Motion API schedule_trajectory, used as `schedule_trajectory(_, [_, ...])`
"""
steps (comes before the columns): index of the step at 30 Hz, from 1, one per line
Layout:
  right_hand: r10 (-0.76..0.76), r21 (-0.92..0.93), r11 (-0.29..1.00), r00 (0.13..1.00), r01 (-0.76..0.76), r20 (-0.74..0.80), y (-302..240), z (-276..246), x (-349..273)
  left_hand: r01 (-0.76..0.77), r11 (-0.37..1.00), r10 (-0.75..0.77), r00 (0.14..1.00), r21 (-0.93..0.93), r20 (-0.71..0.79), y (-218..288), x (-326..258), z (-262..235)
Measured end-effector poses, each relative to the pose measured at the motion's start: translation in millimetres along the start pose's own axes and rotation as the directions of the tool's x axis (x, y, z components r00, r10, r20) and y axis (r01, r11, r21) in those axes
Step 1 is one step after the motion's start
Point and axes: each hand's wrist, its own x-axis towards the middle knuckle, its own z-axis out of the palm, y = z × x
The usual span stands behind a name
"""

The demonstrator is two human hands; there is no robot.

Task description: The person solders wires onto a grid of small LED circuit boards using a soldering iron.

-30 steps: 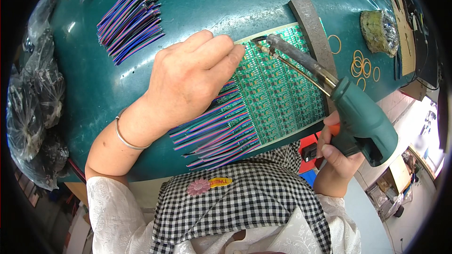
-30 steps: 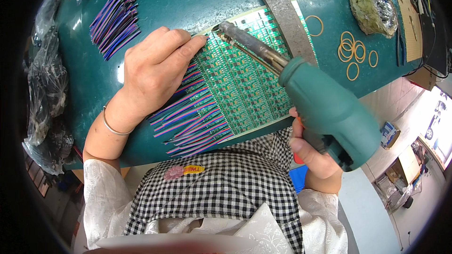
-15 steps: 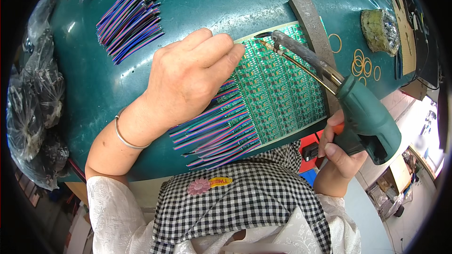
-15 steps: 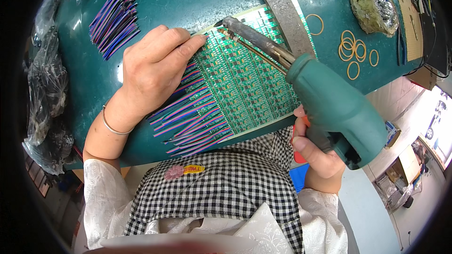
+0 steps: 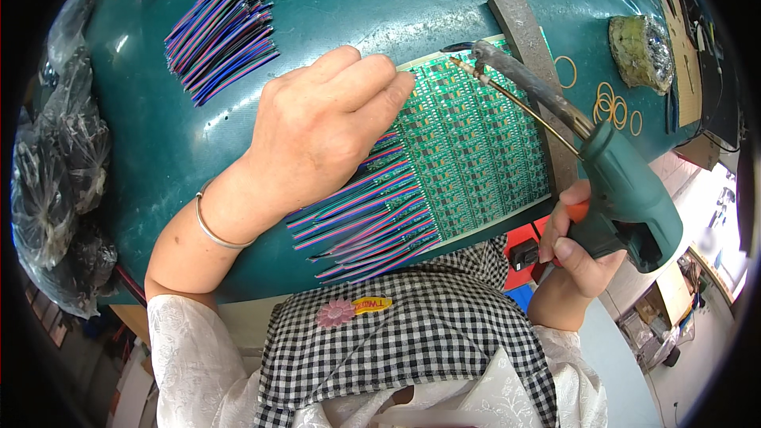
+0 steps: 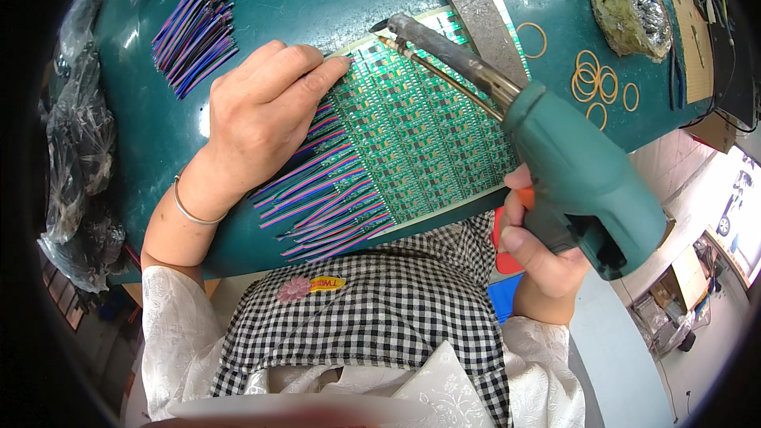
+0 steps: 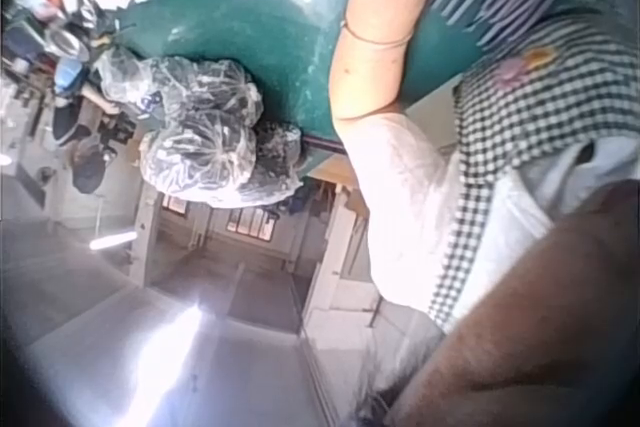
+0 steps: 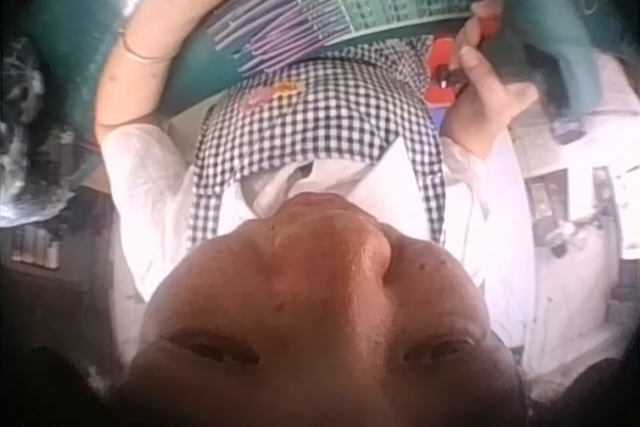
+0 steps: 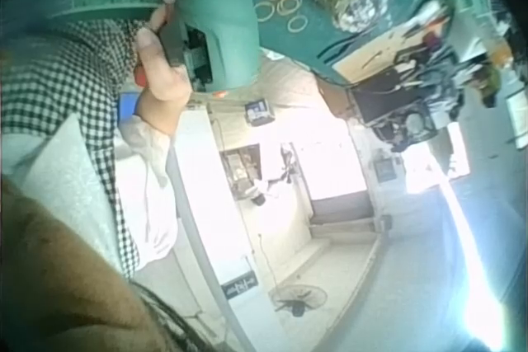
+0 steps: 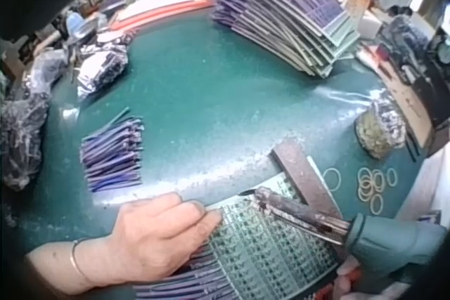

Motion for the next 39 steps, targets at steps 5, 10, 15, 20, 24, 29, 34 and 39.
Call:
schedule_trajectory(5, [-0.016,-0.033,0.999,0.999,0.017,0.028,-1,3,-4,-0.020,1.000,0.021,1.000,0.019,-0.021,-1,1,1])
schedule_trajectory(10, [0.043,-0.032,0.998,0.997,-0.045,-0.066,7,6,-11,-0.021,1.000,0.021,0.999,0.021,-0.035,-2,0,1])
schedule_trajectory(15, [0.015,-0.058,0.998,1.000,-0.015,0.003,12,1,-9,-0.013,1.000,0.014,0.999,0.015,-0.045,-2,-1,4])
schedule_trajectory(20, [-0.008,-0.132,0.991,0.997,0.017,0.072,13,-1,-8,-0.014,1.000,0.014,0.999,0.018,-0.045,-1,0,3])
schedule_trajectory(24, [0.014,-0.081,0.997,1.000,-0.011,0.027,10,1,-8,-0.026,0.999,0.027,0.998,0.024,-0.051,-2,1,3])
schedule_trajectory(29, [0.046,-0.002,0.999,0.999,-0.046,0.003,1,2,-7,-0.032,0.998,0.034,0.999,0.045,-0.036,-2,0,1])
schedule_trajectory(34, [0.032,-0.028,0.999,0.999,-0.033,-0.035,13,-3,-15,-0.033,0.998,0.035,0.999,0.055,-0.037,-1,0,1])
schedule_trajectory(39, [0.004,-0.068,0.998,0.999,-0.001,0.042,13,-1,-10,-0.036,0.998,0.038,0.998,0.053,-0.041,-1,0,1])
